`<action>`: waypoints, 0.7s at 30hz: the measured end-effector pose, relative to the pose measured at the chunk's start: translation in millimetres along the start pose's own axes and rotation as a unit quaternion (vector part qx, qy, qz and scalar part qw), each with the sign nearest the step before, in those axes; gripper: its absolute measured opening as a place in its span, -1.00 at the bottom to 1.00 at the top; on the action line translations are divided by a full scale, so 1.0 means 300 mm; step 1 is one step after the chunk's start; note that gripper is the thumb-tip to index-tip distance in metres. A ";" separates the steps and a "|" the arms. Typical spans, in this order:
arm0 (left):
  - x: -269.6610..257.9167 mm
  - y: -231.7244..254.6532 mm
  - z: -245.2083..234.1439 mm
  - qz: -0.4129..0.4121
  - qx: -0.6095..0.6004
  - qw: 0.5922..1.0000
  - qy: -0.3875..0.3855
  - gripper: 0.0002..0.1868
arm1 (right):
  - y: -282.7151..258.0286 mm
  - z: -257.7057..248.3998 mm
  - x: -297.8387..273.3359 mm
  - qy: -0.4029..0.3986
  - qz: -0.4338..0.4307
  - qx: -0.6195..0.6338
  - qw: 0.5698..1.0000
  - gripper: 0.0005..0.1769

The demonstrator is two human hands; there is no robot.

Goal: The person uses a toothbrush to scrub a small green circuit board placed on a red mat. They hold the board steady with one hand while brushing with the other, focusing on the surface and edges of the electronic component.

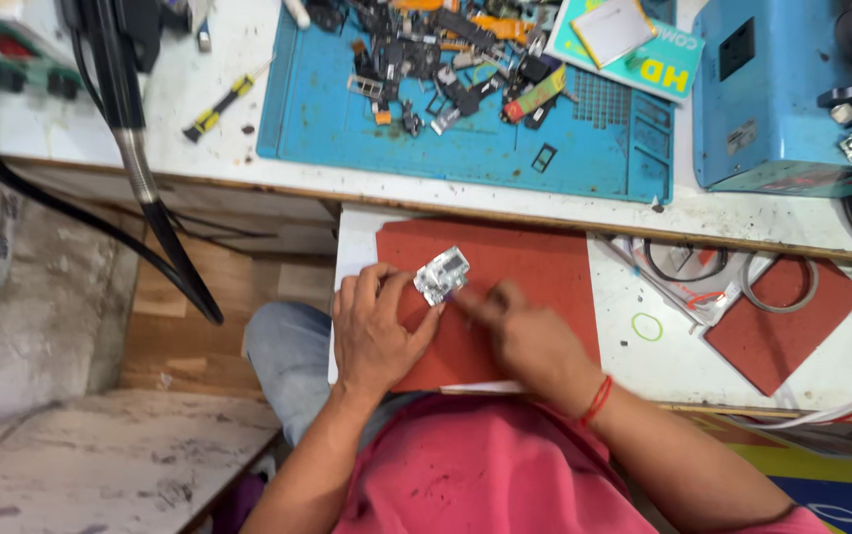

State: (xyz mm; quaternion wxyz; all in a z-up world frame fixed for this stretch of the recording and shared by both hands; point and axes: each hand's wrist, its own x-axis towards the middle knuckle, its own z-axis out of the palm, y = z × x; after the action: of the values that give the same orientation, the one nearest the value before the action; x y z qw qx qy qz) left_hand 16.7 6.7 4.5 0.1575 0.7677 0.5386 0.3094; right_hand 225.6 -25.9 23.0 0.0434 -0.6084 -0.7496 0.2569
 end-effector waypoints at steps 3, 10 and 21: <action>-0.001 -0.005 0.006 -0.010 -0.005 1.000 0.004 -0.50 | 0.035 -0.026 0.026 0.032 0.017 -0.007 0.999 -0.31; 0.004 -0.012 0.006 -0.013 -0.019 1.000 -0.012 -0.52 | 0.035 -0.024 0.029 0.036 0.015 0.003 0.999 -0.35; 0.005 -0.012 -0.007 -0.012 -0.021 1.000 -0.008 -0.51 | -0.009 -0.020 0.008 0.039 0.021 0.017 0.999 -0.29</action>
State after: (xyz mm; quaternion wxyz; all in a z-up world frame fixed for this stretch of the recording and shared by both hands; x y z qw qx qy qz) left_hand 13.1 9.3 4.4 0.1816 0.7599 0.5401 0.3128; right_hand 224.9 -22.2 28.6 0.0775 -0.6329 -0.7300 0.2462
